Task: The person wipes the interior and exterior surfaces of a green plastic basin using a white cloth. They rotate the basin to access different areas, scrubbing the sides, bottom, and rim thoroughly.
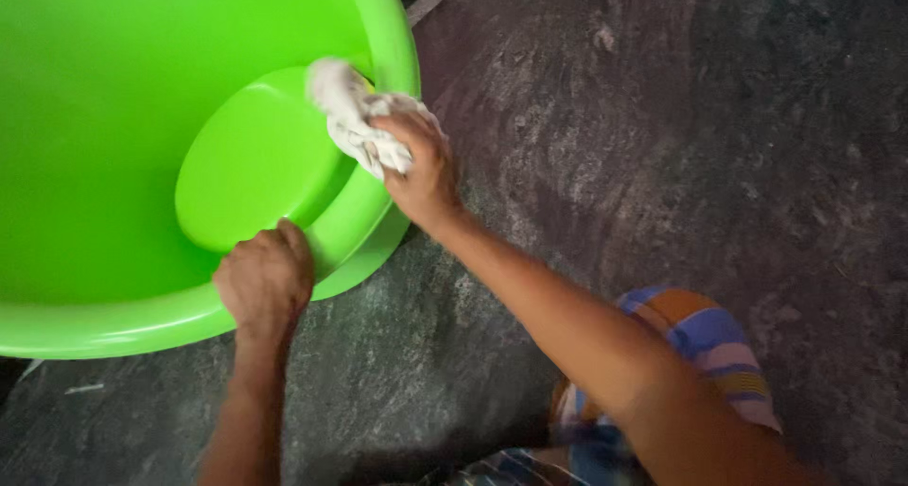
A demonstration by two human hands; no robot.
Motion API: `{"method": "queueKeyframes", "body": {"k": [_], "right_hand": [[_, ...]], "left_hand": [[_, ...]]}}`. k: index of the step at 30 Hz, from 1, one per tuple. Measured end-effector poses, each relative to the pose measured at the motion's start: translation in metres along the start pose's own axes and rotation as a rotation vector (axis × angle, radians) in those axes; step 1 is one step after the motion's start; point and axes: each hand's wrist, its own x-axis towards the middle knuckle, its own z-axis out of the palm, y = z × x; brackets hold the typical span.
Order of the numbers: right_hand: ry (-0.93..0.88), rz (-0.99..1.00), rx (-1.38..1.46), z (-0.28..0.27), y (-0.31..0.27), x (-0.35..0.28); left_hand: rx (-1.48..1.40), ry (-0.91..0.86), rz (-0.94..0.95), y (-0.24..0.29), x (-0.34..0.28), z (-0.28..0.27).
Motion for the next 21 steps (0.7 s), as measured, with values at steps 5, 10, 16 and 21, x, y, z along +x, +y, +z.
{"method": "queueKeyframes", "body": {"k": [5, 10, 16, 21], "right_hand": [[-0.401, 0.152, 0.189, 0.0, -0.077, -0.052], [-0.191, 0.004, 0.036, 0.002, -0.028, -0.023], [-0.155, 0.146, 0.115, 0.009, -0.036, -0.033], [-0.484, -0.14, 0.337, 0.017, -0.112, -0.066]], "left_hand": [[-0.023, 0.129, 0.159, -0.005, 0.001, -0.001], [0.008, -0.032, 0.211, -0.078, -0.005, -0.041], [0.112, 0.001, 0.136, -0.127, -0.007, -0.014], [0.313, -0.027, 0.123, -0.123, -0.001, -0.002]]}}
